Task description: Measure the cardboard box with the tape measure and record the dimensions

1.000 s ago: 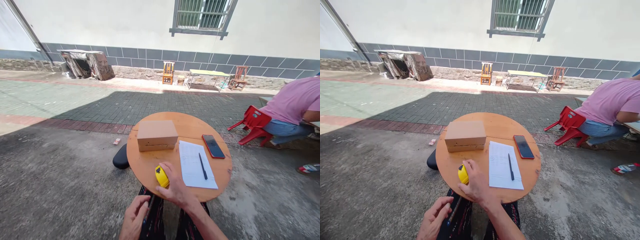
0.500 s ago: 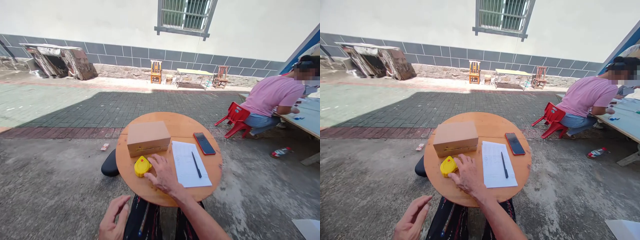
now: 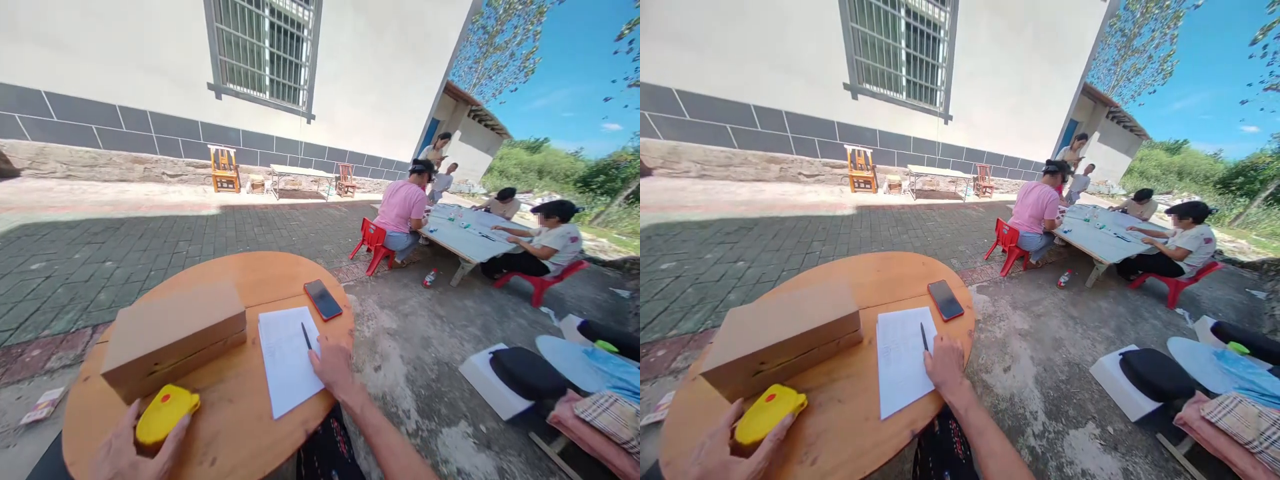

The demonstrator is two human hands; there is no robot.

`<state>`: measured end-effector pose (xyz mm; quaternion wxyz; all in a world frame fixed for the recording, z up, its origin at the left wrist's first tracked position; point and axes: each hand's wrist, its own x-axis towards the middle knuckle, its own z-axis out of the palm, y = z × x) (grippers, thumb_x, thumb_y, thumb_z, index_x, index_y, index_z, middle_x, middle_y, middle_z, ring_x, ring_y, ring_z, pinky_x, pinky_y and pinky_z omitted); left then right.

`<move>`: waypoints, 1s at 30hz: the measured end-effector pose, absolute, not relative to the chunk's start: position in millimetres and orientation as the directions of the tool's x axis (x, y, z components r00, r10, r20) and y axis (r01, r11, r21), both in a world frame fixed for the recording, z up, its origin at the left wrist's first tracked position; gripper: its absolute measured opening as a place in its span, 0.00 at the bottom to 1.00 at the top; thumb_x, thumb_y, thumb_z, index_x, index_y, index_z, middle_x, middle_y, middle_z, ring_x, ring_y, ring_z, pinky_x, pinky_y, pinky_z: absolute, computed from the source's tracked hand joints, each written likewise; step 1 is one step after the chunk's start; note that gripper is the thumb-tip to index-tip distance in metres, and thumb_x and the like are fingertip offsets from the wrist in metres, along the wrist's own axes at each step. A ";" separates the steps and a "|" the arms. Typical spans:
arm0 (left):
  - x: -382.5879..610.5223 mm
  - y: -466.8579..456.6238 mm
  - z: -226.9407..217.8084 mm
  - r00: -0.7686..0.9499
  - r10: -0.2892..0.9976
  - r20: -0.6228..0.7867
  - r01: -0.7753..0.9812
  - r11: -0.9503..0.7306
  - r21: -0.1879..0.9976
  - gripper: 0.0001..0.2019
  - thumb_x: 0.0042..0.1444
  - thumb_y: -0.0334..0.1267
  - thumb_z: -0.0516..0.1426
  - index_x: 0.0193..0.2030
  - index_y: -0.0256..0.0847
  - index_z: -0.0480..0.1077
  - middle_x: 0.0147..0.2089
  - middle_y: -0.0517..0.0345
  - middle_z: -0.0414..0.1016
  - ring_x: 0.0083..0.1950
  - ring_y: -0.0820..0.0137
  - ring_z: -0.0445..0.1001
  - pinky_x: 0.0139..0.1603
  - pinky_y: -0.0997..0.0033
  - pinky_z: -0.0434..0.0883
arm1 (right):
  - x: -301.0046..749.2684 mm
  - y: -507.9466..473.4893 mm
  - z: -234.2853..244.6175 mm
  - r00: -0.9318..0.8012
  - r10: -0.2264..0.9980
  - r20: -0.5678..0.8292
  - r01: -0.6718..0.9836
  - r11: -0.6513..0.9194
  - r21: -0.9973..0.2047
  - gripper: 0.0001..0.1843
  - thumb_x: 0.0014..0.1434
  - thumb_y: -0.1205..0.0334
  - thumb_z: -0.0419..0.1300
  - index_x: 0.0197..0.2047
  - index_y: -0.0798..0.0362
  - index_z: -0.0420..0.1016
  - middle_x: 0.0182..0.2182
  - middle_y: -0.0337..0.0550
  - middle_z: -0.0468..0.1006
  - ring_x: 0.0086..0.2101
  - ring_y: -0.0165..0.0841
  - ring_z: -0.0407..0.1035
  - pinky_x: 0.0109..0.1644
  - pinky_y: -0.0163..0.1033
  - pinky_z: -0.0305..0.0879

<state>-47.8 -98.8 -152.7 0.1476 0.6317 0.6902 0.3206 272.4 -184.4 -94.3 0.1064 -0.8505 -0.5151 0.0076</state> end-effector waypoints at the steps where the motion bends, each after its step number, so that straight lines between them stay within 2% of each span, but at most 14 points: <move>1: -49.0 -96.0 -156.0 -0.148 0.969 0.197 0.786 -0.006 0.618 0.35 0.46 0.67 0.52 0.57 0.51 0.65 0.52 0.51 0.76 0.56 0.42 0.73 0.56 0.39 0.71 | 269.3 -183.5 -94.9 0.463 0.881 0.096 0.878 -0.441 -0.189 0.12 0.61 0.59 0.58 0.45 0.56 0.76 0.43 0.54 0.81 0.44 0.45 0.74 0.48 0.45 0.63; 3: -53.7 -89.7 -163.1 -0.122 0.978 0.170 0.791 -0.008 0.612 0.34 0.46 0.67 0.51 0.57 0.54 0.63 0.54 0.54 0.75 0.58 0.43 0.72 0.56 0.40 0.71 | 264.6 -181.1 -95.4 0.448 0.889 0.092 0.884 -0.426 -0.191 0.11 0.60 0.62 0.58 0.44 0.56 0.77 0.42 0.54 0.81 0.44 0.45 0.75 0.49 0.45 0.63; 6: -60.1 -84.8 -169.6 -0.048 0.991 0.128 0.743 -0.050 0.668 0.35 0.40 0.65 0.56 0.55 0.54 0.64 0.55 0.56 0.75 0.57 0.43 0.73 0.55 0.40 0.72 | 262.5 -176.6 -94.5 0.443 0.892 0.086 0.883 -0.418 -0.213 0.09 0.58 0.67 0.59 0.42 0.57 0.77 0.41 0.55 0.81 0.43 0.45 0.75 0.50 0.45 0.63; 8: -60.2 -91.9 -167.9 0.002 0.990 0.139 0.698 -0.101 0.709 0.38 0.38 0.63 0.59 0.56 0.48 0.65 0.56 0.51 0.75 0.57 0.45 0.73 0.57 0.43 0.71 | 263.2 -175.1 -93.5 0.450 0.889 0.084 0.873 -0.418 -0.251 0.09 0.56 0.70 0.58 0.41 0.57 0.78 0.41 0.57 0.81 0.43 0.45 0.75 0.50 0.46 0.62; 10: -55.7 -107.1 -161.8 0.049 0.981 0.188 0.670 -0.172 0.722 0.40 0.41 0.61 0.59 0.59 0.40 0.65 0.58 0.44 0.73 0.60 0.47 0.71 0.61 0.47 0.69 | 265.1 -175.5 -92.9 0.457 0.885 0.087 0.856 -0.410 -0.316 0.11 0.56 0.72 0.56 0.41 0.59 0.78 0.40 0.58 0.81 0.43 0.45 0.75 0.50 0.46 0.62; 13: -43.4 -128.5 -150.8 0.131 0.956 0.261 0.603 -0.286 0.744 0.37 0.47 0.58 0.58 0.60 0.36 0.65 0.58 0.42 0.73 0.59 0.50 0.72 0.62 0.48 0.68 | 269.9 -176.1 -92.9 0.446 0.890 0.098 0.811 -0.355 -0.465 0.20 0.60 0.70 0.50 0.54 0.60 0.73 0.40 0.56 0.80 0.40 0.43 0.75 0.45 0.44 0.63; 15: -37.3 -134.4 -145.4 0.187 0.945 0.268 0.596 -0.326 0.734 0.34 0.51 0.52 0.58 0.62 0.36 0.63 0.60 0.43 0.71 0.61 0.53 0.71 0.63 0.49 0.67 | 272.8 -175.0 -92.7 0.400 0.911 0.097 0.768 -0.276 -0.577 0.25 0.63 0.66 0.46 0.62 0.55 0.67 0.38 0.49 0.80 0.36 0.39 0.74 0.41 0.41 0.64; 17: -36.2 -135.6 -141.8 0.225 0.939 0.260 0.592 -0.343 0.729 0.32 0.53 0.47 0.57 0.64 0.37 0.62 0.62 0.43 0.70 0.63 0.54 0.69 0.64 0.49 0.66 | 273.2 -174.3 -90.8 0.341 0.936 0.083 0.703 -0.196 -0.684 0.25 0.65 0.60 0.43 0.61 0.52 0.68 0.32 0.42 0.77 0.29 0.35 0.71 0.34 0.38 0.65; 19: -40.2 -134.8 -139.3 0.249 0.935 0.254 0.584 -0.354 0.731 0.31 0.54 0.45 0.57 0.65 0.39 0.62 0.65 0.44 0.67 0.66 0.54 0.66 0.66 0.48 0.63 | 270.4 -175.2 -86.0 0.294 0.954 0.061 0.632 -0.146 -0.761 0.27 0.65 0.54 0.42 0.57 0.55 0.72 0.26 0.39 0.74 0.25 0.34 0.69 0.30 0.37 0.65; 22: -52.9 -129.1 -134.4 0.178 0.941 0.289 0.578 -0.337 0.743 0.31 0.55 0.47 0.58 0.64 0.41 0.63 0.67 0.44 0.64 0.69 0.53 0.62 0.68 0.46 0.60 | 262.0 -178.9 -73.1 0.262 0.965 0.017 0.316 -0.069 -0.946 0.27 0.61 0.50 0.50 0.52 0.58 0.77 0.26 0.41 0.75 0.26 0.34 0.69 0.31 0.39 0.68; 24: -64.0 -119.8 -128.3 0.060 0.945 0.321 0.561 -0.298 0.772 0.30 0.56 0.49 0.58 0.64 0.40 0.63 0.66 0.44 0.65 0.68 0.53 0.62 0.67 0.47 0.62 | 255.6 -181.1 -63.2 0.238 0.971 0.013 0.036 0.005 -0.999 0.24 0.56 0.51 0.58 0.51 0.57 0.78 0.31 0.44 0.77 0.29 0.34 0.71 0.34 0.41 0.70; 25: -69.7 -113.3 -124.3 -0.001 0.946 0.323 0.545 -0.271 0.793 0.30 0.56 0.50 0.57 0.64 0.40 0.63 0.65 0.43 0.65 0.67 0.53 0.64 0.66 0.47 0.63 | 252.6 -181.6 -58.9 0.229 0.973 0.028 -0.049 0.040 -0.998 0.24 0.54 0.53 0.62 0.52 0.55 0.77 0.33 0.44 0.78 0.31 0.35 0.72 0.36 0.41 0.71; 28: -83.7 -88.2 -111.6 -0.125 0.958 0.257 0.475 -0.170 0.864 0.32 0.56 0.53 0.56 0.64 0.37 0.62 0.62 0.41 0.68 0.63 0.53 0.68 0.62 0.48 0.67 | 245.8 -180.4 -51.6 0.278 0.954 0.110 -0.039 0.126 -0.991 0.24 0.51 0.59 0.68 0.52 0.49 0.75 0.34 0.40 0.77 0.33 0.34 0.73 0.38 0.40 0.71; 30: -88.4 -70.3 -105.7 -0.164 0.965 0.203 0.419 -0.118 0.900 0.33 0.56 0.54 0.57 0.64 0.36 0.62 0.60 0.40 0.68 0.61 0.53 0.69 0.61 0.49 0.67 | 243.9 -178.3 -51.2 0.399 0.902 0.165 0.015 0.173 -0.985 0.19 0.52 0.58 0.69 0.48 0.48 0.74 0.30 0.35 0.75 0.28 0.30 0.72 0.36 0.37 0.69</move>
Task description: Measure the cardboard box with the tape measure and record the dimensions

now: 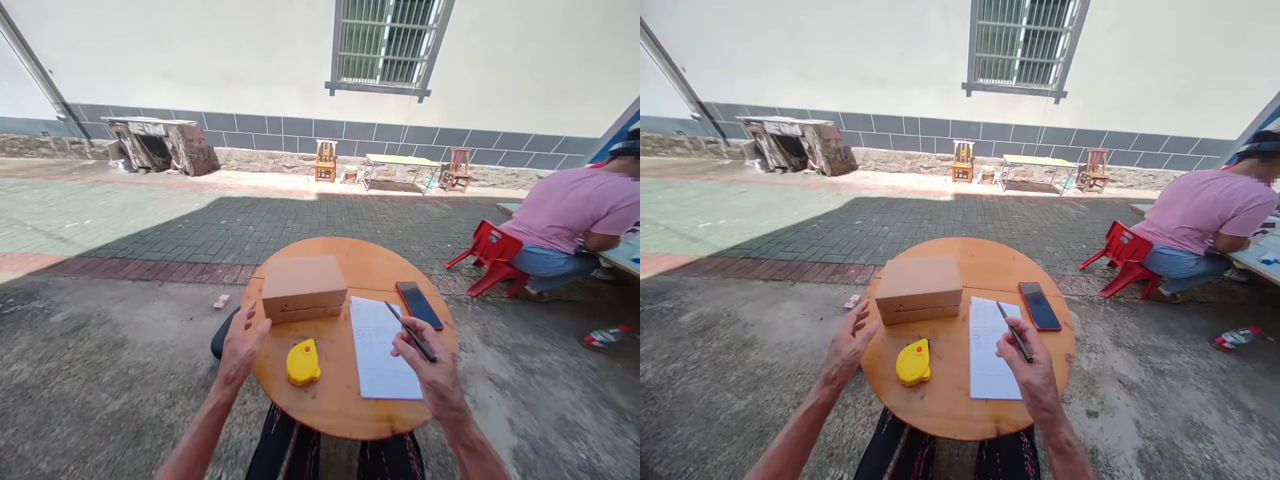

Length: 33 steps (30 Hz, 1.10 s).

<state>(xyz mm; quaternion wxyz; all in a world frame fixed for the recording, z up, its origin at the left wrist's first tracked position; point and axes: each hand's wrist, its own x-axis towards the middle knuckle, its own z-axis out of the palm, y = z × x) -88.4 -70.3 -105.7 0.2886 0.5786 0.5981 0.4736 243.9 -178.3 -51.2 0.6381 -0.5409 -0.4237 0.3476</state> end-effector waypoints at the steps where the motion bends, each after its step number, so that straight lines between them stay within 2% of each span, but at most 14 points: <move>1: -89.1 -62.0 -104.1 -0.179 0.966 0.188 0.387 -0.106 0.916 0.34 0.56 0.54 0.57 0.65 0.37 0.61 0.61 0.39 0.68 0.62 0.53 0.69 0.61 0.50 0.67 | 243.8 -177.5 -51.8 0.455 0.872 0.179 0.029 0.187 -0.982 0.15 0.54 0.56 0.68 0.44 0.48 0.74 0.27 0.34 0.74 0.26 0.29 0.70 0.34 0.36 0.68; 3: -87.3 -48.0 -102.9 -0.195 0.965 0.175 0.327 -0.104 0.939 0.34 0.56 0.53 0.58 0.65 0.38 0.61 0.63 0.39 0.66 0.63 0.54 0.68 0.62 0.51 0.66 | 244.7 -177.5 -53.7 0.529 0.828 0.187 0.024 0.206 -0.978 0.10 0.58 0.53 0.65 0.39 0.50 0.75 0.22 0.33 0.72 0.23 0.28 0.67 0.30 0.34 0.65; 6: -79.6 -34.3 -102.6 -0.173 0.972 0.160 0.272 -0.109 0.956 0.34 0.56 0.52 0.59 0.66 0.39 0.59 0.66 0.40 0.62 0.63 0.54 0.67 0.62 0.52 0.66 | 247.9 -183.1 -58.2 0.562 0.816 0.133 -0.052 0.196 -0.979 0.16 0.59 0.48 0.62 0.39 0.53 0.77 0.21 0.36 0.72 0.23 0.30 0.67 0.26 0.35 0.63; 9: -72.2 -25.0 -100.8 -0.108 0.980 0.165 0.254 -0.133 0.958 0.33 0.57 0.51 0.58 0.66 0.38 0.59 0.65 0.42 0.65 0.60 0.57 0.70 0.61 0.55 0.68 | 252.9 -194.1 -65.9 0.582 0.813 0.029 -0.142 0.137 -0.980 0.25 0.58 0.40 0.60 0.44 0.55 0.79 0.28 0.45 0.80 0.27 0.36 0.74 0.24 0.37 0.66; 11: -70.5 -18.7 -98.7 -0.062 0.980 0.187 0.244 -0.167 0.955 0.30 0.59 0.50 0.56 0.64 0.38 0.61 0.61 0.45 0.70 0.58 0.59 0.72 0.60 0.57 0.69 | 258.1 -202.1 -72.4 0.588 0.808 -0.020 -0.166 0.096 -0.981 0.26 0.58 0.39 0.60 0.44 0.55 0.79 0.33 0.50 0.83 0.31 0.39 0.77 0.25 0.37 0.67; 13: -71.3 -14.6 -95.5 -0.041 0.977 0.209 0.247 -0.193 0.950 0.28 0.60 0.50 0.55 0.64 0.38 0.62 0.59 0.47 0.72 0.57 0.59 0.73 0.60 0.58 0.69 | 264.2 -209.4 -78.8 0.599 0.800 -0.015 -0.131 0.080 -0.988 0.21 0.57 0.43 0.63 0.41 0.53 0.78 0.31 0.47 0.82 0.29 0.37 0.76 0.25 0.36 0.67; 16: -70.6 -26.3 -87.1 -0.147 0.946 0.288 0.365 -0.218 0.905 0.30 0.59 0.50 0.56 0.65 0.37 0.61 0.62 0.44 0.68 0.62 0.56 0.69 0.63 0.53 0.66 | 272.1 -217.7 -86.6 0.628 0.777 0.037 -0.053 0.090 -0.995 0.14 0.54 0.50 0.68 0.31 0.51 0.76 0.21 0.38 0.77 0.23 0.32 0.71 0.26 0.34 0.65; 19: -54.4 -73.0 -79.0 -0.215 0.826 0.521 0.553 -0.337 0.762 0.27 0.60 0.47 0.56 0.63 0.39 0.63 0.65 0.45 0.65 0.66 0.55 0.63 0.68 0.49 0.60 | 275.9 -222.7 -93.9 0.636 0.772 0.013 -0.078 0.081 -0.994 0.14 0.55 0.48 0.66 0.31 0.51 0.77 0.20 0.37 0.75 0.22 0.31 0.70 0.24 0.34 0.64; 21: -31.2 -117.1 -79.7 -0.073 0.758 0.648 0.572 -0.501 0.650 0.19 0.61 0.40 0.55 0.58 0.43 0.67 0.61 0.48 0.69 0.63 0.58 0.66 0.66 0.49 0.62 | 276.8 -224.1 -99.0 0.619 0.785 -0.020 -0.105 0.058 -0.993 0.17 0.57 0.46 0.64 0.36 0.52 0.80 0.23 0.40 0.79 0.24 0.34 0.72 0.25 0.35 0.65; 23: -1.1 -157.4 -87.3 0.194 0.741 0.643 0.499 -0.639 0.585 0.13 0.61 0.33 0.54 0.51 0.46 0.72 0.57 0.50 0.72 0.59 0.60 0.70 0.60 0.53 0.69 | 277.9 -224.2 -103.6 0.596 0.802 -0.025 -0.087 0.034 -0.996 0.18 0.58 0.46 0.63 0.39 0.53 0.80 0.26 0.43 0.80 0.27 0.35 0.74 0.26 0.36 0.66; 25: 30.1 -182.8 -98.9 0.350 0.733 0.584 0.441 -0.678 0.588 0.12 0.61 0.28 0.52 0.45 0.45 0.74 0.52 0.50 0.76 0.54 0.61 0.72 0.55 0.55 0.73 | 280.0 -223.0 -106.4 0.567 0.824 -0.005 -0.022 0.010 -1.000 0.15 0.58 0.48 0.63 0.39 0.52 0.79 0.27 0.42 0.80 0.26 0.33 0.72 0.28 0.36 0.67; 29: 76.9 -184.4 -116.9 0.484 0.759 0.435 0.434 -0.640 0.634 0.14 0.60 0.25 0.50 0.42 0.41 0.75 0.48 0.48 0.77 0.47 0.62 0.74 0.46 0.59 0.76 | 285.6 -216.5 -105.5 0.498 0.866 0.044 0.127 -0.023 -0.992 0.13 0.59 0.50 0.63 0.38 0.51 0.76 0.24 0.39 0.79 0.22 0.31 0.69 0.28 0.37 0.68; 33: 102.3 -164.1 -122.7 0.570 0.737 0.364 0.498 -0.662 0.560 0.14 0.57 0.23 0.51 0.43 0.40 0.75 0.49 0.49 0.77 0.47 0.60 0.72 0.46 0.56 0.75 | 287.9 -201.8 -105.0 0.451 0.892 0.045 0.195 -0.049 -0.980 0.14 0.57 0.49 0.63 0.35 0.51 0.74 0.20 0.38 0.77 0.21 0.32 0.70 0.27 0.36 0.69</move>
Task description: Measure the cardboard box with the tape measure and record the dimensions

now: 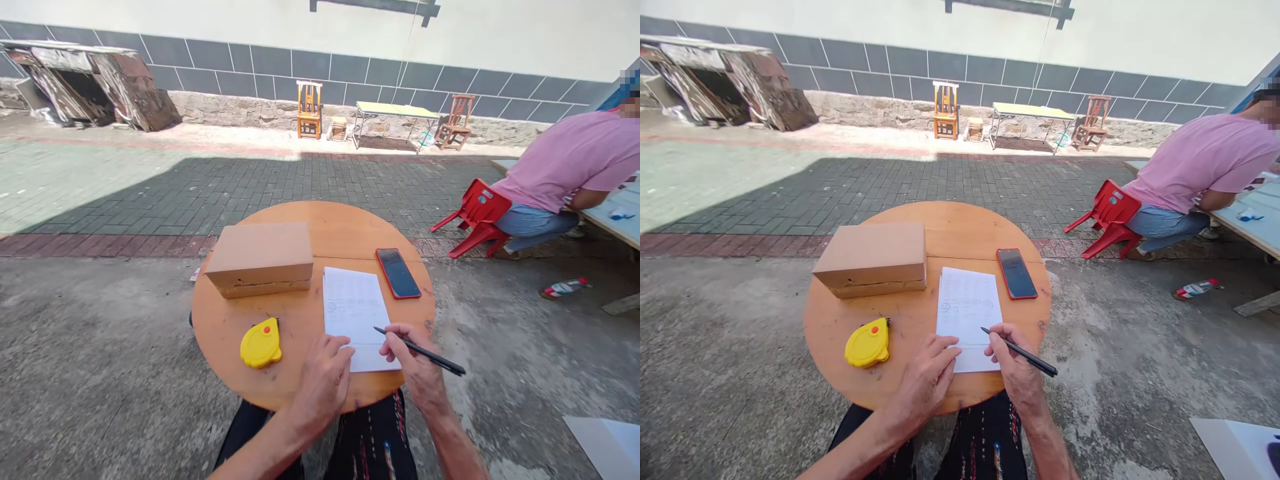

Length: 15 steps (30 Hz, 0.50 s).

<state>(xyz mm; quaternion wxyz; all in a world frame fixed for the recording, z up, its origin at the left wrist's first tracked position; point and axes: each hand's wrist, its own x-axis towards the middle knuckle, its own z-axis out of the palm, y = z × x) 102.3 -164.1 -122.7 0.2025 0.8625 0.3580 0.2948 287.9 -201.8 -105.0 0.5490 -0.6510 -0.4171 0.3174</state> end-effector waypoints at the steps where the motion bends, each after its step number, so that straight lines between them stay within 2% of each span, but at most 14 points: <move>1: 107.1 -160.8 -123.9 0.590 0.732 0.341 0.517 -0.667 0.537 0.14 0.57 0.23 0.51 0.43 0.40 0.74 0.49 0.50 0.77 0.46 0.60 0.72 0.46 0.55 0.75 | 288.0 -196.8 -106.3 0.438 0.898 0.046 0.201 -0.048 -0.978 0.13 0.57 0.49 0.62 0.35 0.51 0.74 0.19 0.37 0.76 0.21 0.32 0.70 0.27 0.36 0.69; 8: 124.5 -153.6 -135.1 0.625 0.734 0.266 0.607 -0.672 0.424 0.15 0.56 0.22 0.52 0.46 0.39 0.72 0.53 0.51 0.75 0.44 0.59 0.69 0.45 0.54 0.75 | 291.4 -159.6 -121.2 0.329 0.944 0.023 0.281 -0.075 -0.957 0.11 0.59 0.52 0.59 0.36 0.52 0.75 0.20 0.35 0.73 0.22 0.32 0.71 0.28 0.35 0.67; 15: 124.5 -151.6 -139.4 0.620 0.739 0.263 0.612 -0.666 0.427 0.14 0.57 0.23 0.52 0.46 0.40 0.71 0.54 0.52 0.75 0.42 0.60 0.68 0.43 0.56 0.73 | 292.2 -142.3 -123.6 0.282 0.960 0.004 0.325 -0.092 -0.941 0.09 0.59 0.55 0.57 0.32 0.51 0.73 0.18 0.33 0.71 0.21 0.31 0.69 0.28 0.34 0.66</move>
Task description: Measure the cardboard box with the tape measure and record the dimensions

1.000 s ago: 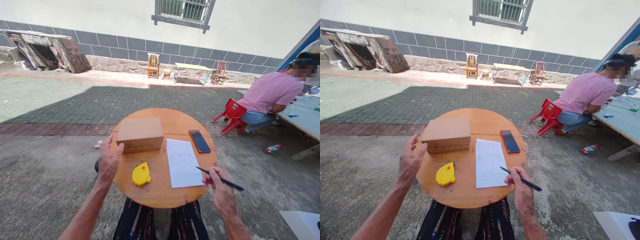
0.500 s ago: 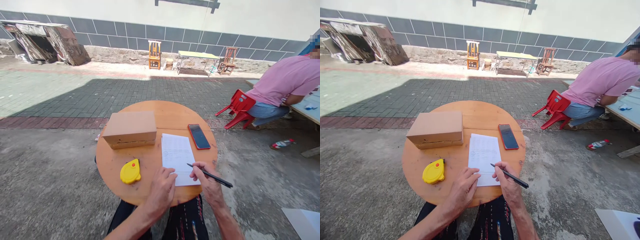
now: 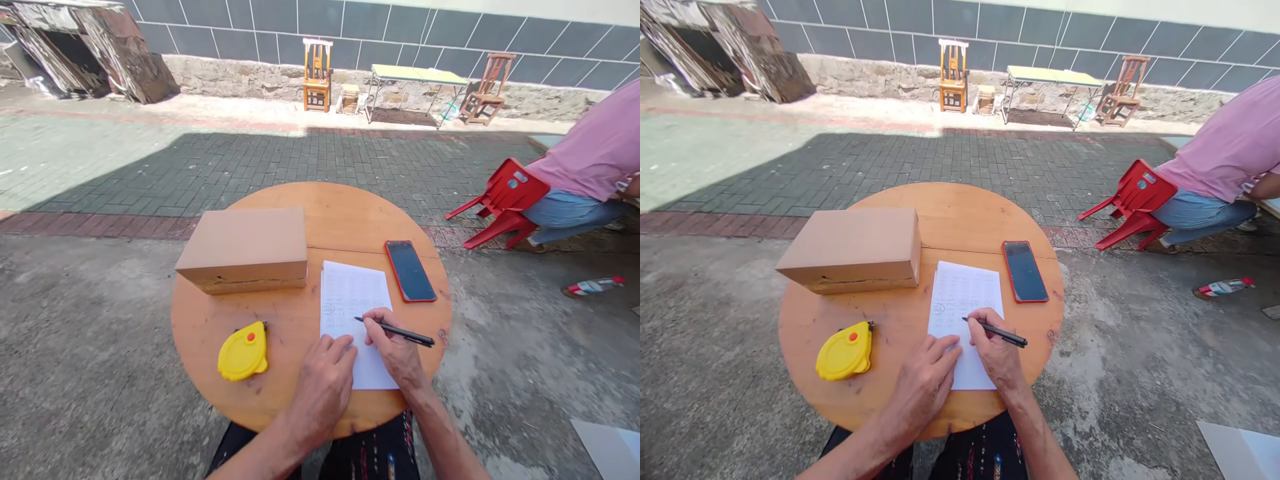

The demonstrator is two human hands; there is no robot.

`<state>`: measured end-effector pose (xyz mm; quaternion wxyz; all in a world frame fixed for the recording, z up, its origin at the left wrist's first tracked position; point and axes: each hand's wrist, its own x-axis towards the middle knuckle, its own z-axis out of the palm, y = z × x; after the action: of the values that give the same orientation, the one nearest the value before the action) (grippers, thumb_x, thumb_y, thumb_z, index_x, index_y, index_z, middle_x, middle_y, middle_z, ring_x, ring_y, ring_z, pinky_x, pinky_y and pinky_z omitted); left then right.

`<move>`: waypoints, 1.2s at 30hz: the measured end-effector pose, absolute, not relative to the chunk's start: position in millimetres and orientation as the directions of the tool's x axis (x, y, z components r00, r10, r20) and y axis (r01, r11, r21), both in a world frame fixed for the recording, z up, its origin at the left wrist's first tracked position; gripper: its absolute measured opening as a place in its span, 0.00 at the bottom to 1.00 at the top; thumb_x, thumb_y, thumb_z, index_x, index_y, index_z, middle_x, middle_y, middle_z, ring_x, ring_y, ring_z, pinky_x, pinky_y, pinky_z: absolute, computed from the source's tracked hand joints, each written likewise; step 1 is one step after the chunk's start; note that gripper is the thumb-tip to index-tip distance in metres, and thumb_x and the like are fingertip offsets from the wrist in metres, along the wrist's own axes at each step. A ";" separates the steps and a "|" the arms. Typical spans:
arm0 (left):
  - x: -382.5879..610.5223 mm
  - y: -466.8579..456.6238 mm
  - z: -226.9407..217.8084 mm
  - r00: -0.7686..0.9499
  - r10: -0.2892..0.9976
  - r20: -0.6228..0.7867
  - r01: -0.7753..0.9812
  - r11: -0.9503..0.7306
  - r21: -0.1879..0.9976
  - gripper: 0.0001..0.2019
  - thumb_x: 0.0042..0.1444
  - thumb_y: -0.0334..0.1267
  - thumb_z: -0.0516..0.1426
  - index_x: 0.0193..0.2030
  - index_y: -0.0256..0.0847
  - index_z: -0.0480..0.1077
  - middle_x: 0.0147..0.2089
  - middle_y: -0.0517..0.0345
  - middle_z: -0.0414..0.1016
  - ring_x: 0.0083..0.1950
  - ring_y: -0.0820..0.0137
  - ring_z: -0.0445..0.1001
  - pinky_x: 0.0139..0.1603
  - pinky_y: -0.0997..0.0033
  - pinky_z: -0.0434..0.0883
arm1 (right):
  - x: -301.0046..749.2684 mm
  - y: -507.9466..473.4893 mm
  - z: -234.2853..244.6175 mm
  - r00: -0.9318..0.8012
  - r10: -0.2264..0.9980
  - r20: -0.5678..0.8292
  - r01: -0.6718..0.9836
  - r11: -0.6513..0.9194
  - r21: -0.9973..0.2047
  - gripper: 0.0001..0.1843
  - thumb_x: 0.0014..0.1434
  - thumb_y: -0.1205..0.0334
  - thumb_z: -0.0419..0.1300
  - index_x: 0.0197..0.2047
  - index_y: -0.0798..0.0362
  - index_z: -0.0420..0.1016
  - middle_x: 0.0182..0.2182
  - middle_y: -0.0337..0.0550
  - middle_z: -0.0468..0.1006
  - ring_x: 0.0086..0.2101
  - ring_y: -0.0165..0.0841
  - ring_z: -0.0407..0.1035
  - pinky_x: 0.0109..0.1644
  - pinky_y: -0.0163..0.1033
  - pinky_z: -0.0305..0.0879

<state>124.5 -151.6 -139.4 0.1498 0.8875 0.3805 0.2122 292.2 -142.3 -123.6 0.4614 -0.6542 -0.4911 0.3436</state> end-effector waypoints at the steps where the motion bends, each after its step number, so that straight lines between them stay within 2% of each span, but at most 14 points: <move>1: 124.3 -151.8 -140.1 0.620 0.737 0.271 0.609 -0.669 0.427 0.14 0.58 0.23 0.52 0.47 0.40 0.71 0.55 0.52 0.74 0.43 0.60 0.68 0.43 0.56 0.73 | 292.5 -142.3 -124.3 0.277 0.961 0.003 0.318 -0.089 -0.944 0.09 0.59 0.55 0.57 0.32 0.51 0.74 0.18 0.33 0.71 0.21 0.31 0.69 0.28 0.33 0.66; 6: 123.5 -153.0 -140.4 0.634 0.715 0.295 0.606 -0.696 0.384 0.14 0.59 0.24 0.51 0.49 0.39 0.71 0.62 0.51 0.71 0.43 0.60 0.68 0.43 0.56 0.72 | 294.6 -144.3 -125.9 0.267 0.964 -0.012 0.308 -0.097 -0.947 0.10 0.61 0.54 0.57 0.35 0.51 0.74 0.19 0.33 0.71 0.20 0.30 0.67 0.25 0.33 0.64; 11: 123.6 -153.0 -136.6 0.608 0.728 0.315 0.628 -0.685 0.369 0.12 0.59 0.25 0.52 0.45 0.41 0.72 0.58 0.57 0.74 0.40 0.61 0.68 0.40 0.56 0.71 | 291.8 -143.1 -125.5 0.291 0.955 -0.056 0.305 -0.148 -0.941 0.11 0.61 0.53 0.57 0.35 0.51 0.74 0.19 0.34 0.71 0.21 0.30 0.66 0.26 0.34 0.63; 21: 125.2 -154.4 -137.5 0.623 0.725 0.295 0.628 -0.688 0.364 0.09 0.58 0.25 0.54 0.42 0.40 0.70 0.53 0.55 0.76 0.39 0.62 0.68 0.40 0.58 0.72 | 290.4 -143.8 -120.4 0.274 0.959 -0.072 0.301 -0.156 -0.941 0.12 0.60 0.52 0.57 0.35 0.52 0.73 0.19 0.34 0.71 0.21 0.30 0.64 0.25 0.34 0.61; 30: 125.8 -152.5 -136.8 0.619 0.725 0.302 0.629 -0.688 0.363 0.08 0.60 0.26 0.53 0.41 0.40 0.70 0.52 0.54 0.76 0.39 0.62 0.69 0.41 0.58 0.72 | 287.8 -143.5 -129.7 0.254 0.965 0.063 0.433 -0.056 -0.900 0.11 0.61 0.56 0.55 0.30 0.51 0.71 0.18 0.32 0.66 0.20 0.29 0.64 0.26 0.34 0.62; 36: 125.9 -151.3 -137.6 0.608 0.729 0.314 0.620 -0.683 0.386 0.07 0.60 0.26 0.53 0.41 0.39 0.70 0.51 0.54 0.76 0.39 0.62 0.70 0.41 0.59 0.72 | 285.0 -146.3 -133.6 0.216 0.957 0.195 0.533 0.052 -0.844 0.10 0.62 0.59 0.54 0.31 0.51 0.73 0.20 0.33 0.69 0.21 0.29 0.65 0.26 0.33 0.63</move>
<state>125.9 -151.3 -137.6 0.1201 0.8885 0.3797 0.2279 285.0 -146.3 -133.6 0.4385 -0.6449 -0.5776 0.2413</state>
